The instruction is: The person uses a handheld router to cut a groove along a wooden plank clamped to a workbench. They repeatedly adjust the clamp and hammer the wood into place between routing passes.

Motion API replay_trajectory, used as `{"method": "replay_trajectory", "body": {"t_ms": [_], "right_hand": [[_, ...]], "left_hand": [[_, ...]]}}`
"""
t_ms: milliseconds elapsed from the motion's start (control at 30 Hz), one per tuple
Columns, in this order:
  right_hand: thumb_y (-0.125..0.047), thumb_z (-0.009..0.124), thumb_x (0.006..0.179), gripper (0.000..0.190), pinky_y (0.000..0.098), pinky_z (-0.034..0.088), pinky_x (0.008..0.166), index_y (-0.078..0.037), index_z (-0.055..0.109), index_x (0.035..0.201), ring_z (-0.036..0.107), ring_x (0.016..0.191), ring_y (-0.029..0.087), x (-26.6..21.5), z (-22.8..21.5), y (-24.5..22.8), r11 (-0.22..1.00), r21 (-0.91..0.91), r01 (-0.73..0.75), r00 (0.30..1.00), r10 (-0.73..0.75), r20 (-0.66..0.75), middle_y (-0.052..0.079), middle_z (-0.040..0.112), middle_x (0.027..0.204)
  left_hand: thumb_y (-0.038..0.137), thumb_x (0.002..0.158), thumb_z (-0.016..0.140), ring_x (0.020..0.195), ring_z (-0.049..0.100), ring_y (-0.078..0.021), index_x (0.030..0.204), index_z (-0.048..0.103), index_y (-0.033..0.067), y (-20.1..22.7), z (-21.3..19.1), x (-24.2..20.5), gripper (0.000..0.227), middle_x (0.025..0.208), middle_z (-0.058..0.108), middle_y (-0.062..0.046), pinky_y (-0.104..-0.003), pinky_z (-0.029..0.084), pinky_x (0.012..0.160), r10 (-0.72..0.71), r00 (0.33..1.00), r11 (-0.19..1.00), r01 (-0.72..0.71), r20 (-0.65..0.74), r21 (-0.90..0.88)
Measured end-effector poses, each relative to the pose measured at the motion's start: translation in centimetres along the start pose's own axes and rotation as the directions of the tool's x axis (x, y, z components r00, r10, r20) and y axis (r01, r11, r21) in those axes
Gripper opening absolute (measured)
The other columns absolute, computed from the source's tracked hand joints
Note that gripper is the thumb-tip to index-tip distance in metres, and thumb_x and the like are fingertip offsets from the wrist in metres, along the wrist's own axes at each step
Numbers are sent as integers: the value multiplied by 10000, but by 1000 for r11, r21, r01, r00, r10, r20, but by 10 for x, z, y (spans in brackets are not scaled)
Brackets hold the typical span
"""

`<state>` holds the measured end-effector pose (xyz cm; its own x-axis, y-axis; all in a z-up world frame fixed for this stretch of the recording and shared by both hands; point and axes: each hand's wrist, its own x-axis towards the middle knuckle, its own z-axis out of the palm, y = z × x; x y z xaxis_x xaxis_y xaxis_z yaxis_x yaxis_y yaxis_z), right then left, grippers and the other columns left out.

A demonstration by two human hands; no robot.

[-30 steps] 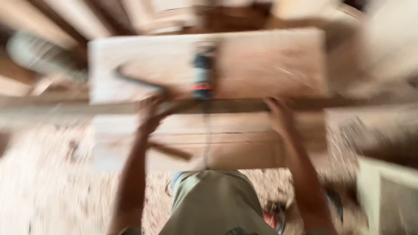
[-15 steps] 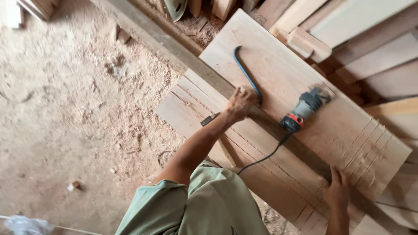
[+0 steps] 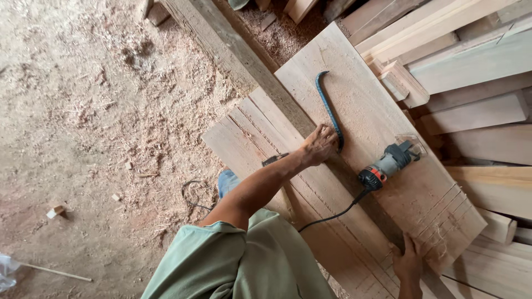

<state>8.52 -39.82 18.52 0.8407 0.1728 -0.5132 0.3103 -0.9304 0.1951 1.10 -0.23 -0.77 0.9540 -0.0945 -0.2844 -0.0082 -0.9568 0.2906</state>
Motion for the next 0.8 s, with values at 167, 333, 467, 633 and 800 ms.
{"method": "replay_trajectory", "body": {"t_ms": [167,333,467,633,800], "right_hand": [[-382,684,919,724,497,455,1104,-174,463,1577,480,1407,372,-2,2,-3,1000,1,30,1000,-30,-5,102,416,1614],[-380,705,920,709,504,444,1106,-147,490,1555,478,1398,384,-1,4,2,997,51,66,997,-64,-48,122,433,1600],[-404,687,940,687,512,447,1092,-136,501,1545,486,1387,397,-3,8,8,992,70,104,992,-98,-83,127,433,1606],[-423,678,936,688,500,477,1071,-141,517,1543,514,1374,398,-5,16,17,984,85,159,978,-145,-153,115,451,1602],[-443,667,950,679,494,477,1082,-138,526,1540,514,1377,388,-5,21,24,976,86,200,963,-180,-198,125,462,1582]], "left_hand": [[434,1029,529,1490,294,-330,1425,596,195,-4,-7,-5,468,1635,331,-118,-591,227,1222,29,998,998,-32,53,56],[414,956,565,1474,261,-359,1467,512,188,2,-25,-7,560,1622,279,-136,-645,184,1182,-15,997,1000,15,70,5],[364,956,603,1448,319,-452,1501,506,63,38,-53,-25,631,1564,356,-218,-673,168,1186,-167,980,986,165,105,33],[335,982,583,1469,288,-493,1463,523,2,60,-72,-40,589,1585,335,-268,-694,144,1197,-213,970,976,205,116,79],[313,986,567,1487,265,-498,1470,500,-4,62,-71,-35,582,1610,304,-258,-684,150,1186,-263,959,960,250,106,125]]}}
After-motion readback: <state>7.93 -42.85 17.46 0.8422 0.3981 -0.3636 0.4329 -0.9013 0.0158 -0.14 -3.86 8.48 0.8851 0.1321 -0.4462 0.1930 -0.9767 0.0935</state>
